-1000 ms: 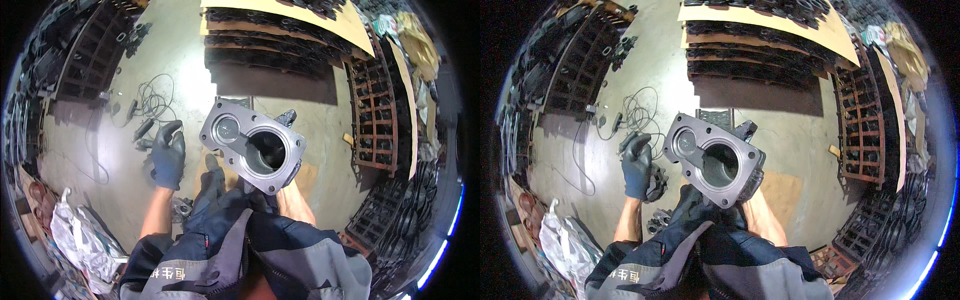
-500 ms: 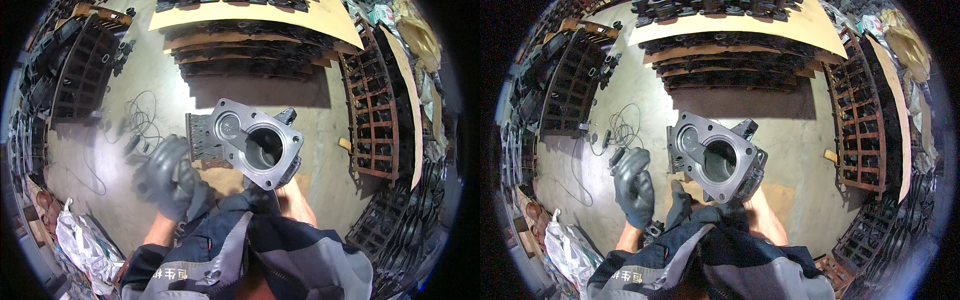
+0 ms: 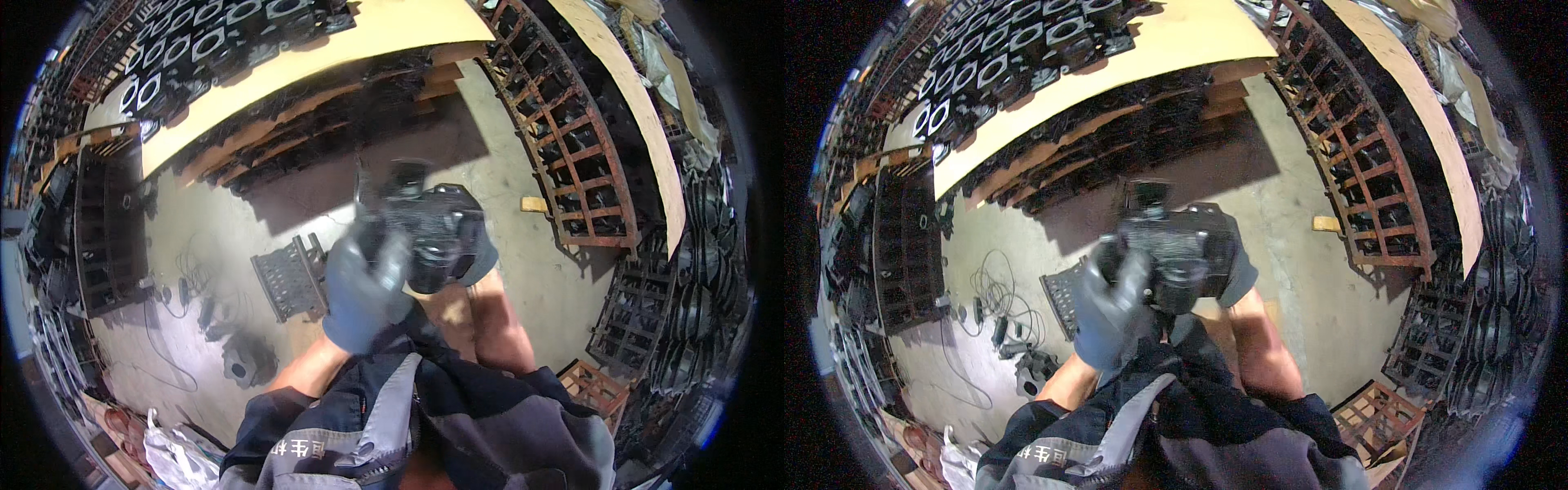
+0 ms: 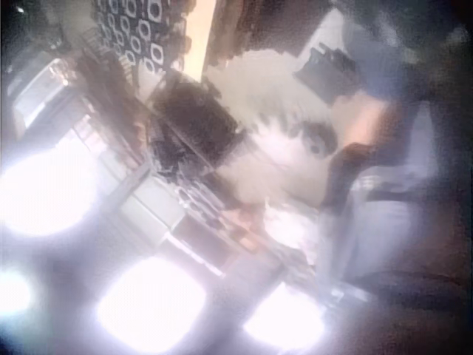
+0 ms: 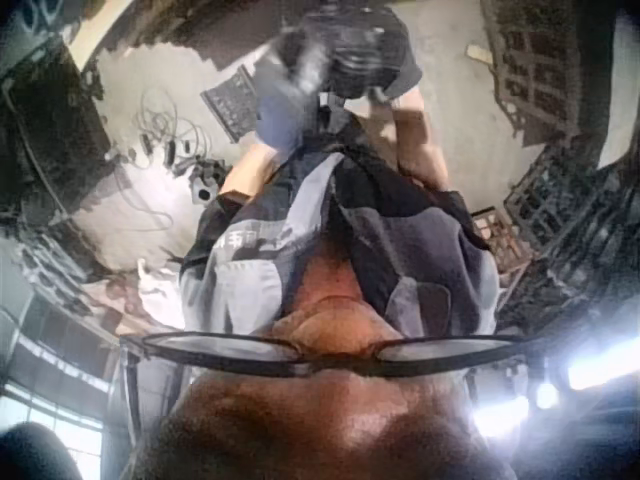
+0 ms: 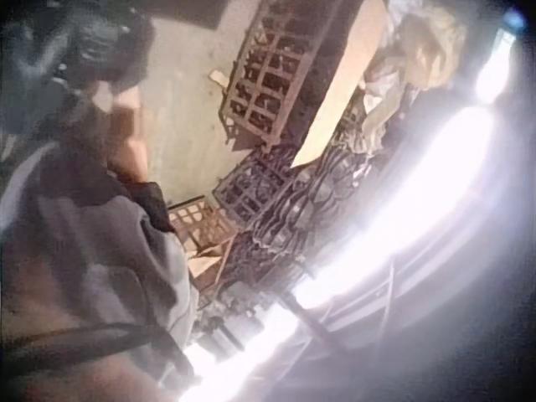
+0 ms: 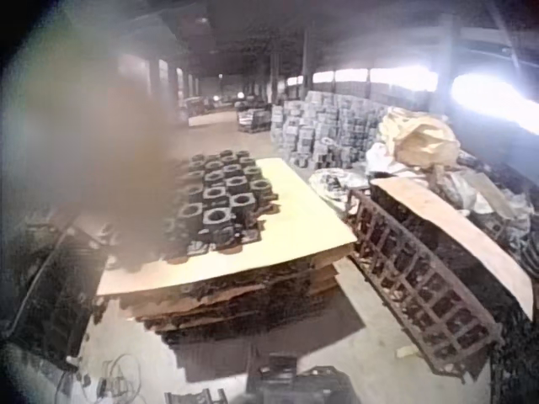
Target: The person uses a handheld angle grinder to smooth the surfaces of several dark metal castings. They pick up each casting, grind its exterior, rotate it to access different sides, and then place the finished piece onto a nearby table with other completed parts.
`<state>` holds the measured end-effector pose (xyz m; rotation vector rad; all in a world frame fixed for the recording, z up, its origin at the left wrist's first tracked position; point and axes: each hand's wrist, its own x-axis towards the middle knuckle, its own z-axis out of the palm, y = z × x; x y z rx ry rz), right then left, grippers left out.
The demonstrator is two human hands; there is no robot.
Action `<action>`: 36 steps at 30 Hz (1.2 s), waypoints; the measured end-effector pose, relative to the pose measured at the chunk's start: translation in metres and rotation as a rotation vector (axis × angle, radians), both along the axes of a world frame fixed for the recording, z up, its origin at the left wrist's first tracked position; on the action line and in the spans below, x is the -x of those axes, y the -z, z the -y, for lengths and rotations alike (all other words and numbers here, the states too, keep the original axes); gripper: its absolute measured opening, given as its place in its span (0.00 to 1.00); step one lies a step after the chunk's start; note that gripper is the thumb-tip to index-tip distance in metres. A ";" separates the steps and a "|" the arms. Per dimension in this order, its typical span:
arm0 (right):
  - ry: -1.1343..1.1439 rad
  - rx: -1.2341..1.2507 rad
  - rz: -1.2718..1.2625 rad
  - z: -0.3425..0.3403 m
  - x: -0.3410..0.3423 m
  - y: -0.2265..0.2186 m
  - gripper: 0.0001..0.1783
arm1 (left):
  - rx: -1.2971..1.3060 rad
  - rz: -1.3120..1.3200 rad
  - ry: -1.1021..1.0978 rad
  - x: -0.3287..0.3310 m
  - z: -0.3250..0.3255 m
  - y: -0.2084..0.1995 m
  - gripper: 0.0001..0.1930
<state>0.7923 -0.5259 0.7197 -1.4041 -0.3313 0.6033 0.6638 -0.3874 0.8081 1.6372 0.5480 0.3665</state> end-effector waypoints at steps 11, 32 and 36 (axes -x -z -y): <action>-0.198 0.307 0.669 -0.065 -0.109 -0.098 0.17 | 0.039 0.128 0.042 -0.109 -0.077 0.097 0.13; -0.331 0.253 0.493 -0.101 -0.290 -0.122 0.19 | 1.450 0.253 -0.161 -0.292 -0.101 0.112 0.18; -0.231 0.102 0.551 -0.083 -0.329 -0.101 0.19 | 1.213 0.452 -0.130 -0.310 -0.085 0.080 0.19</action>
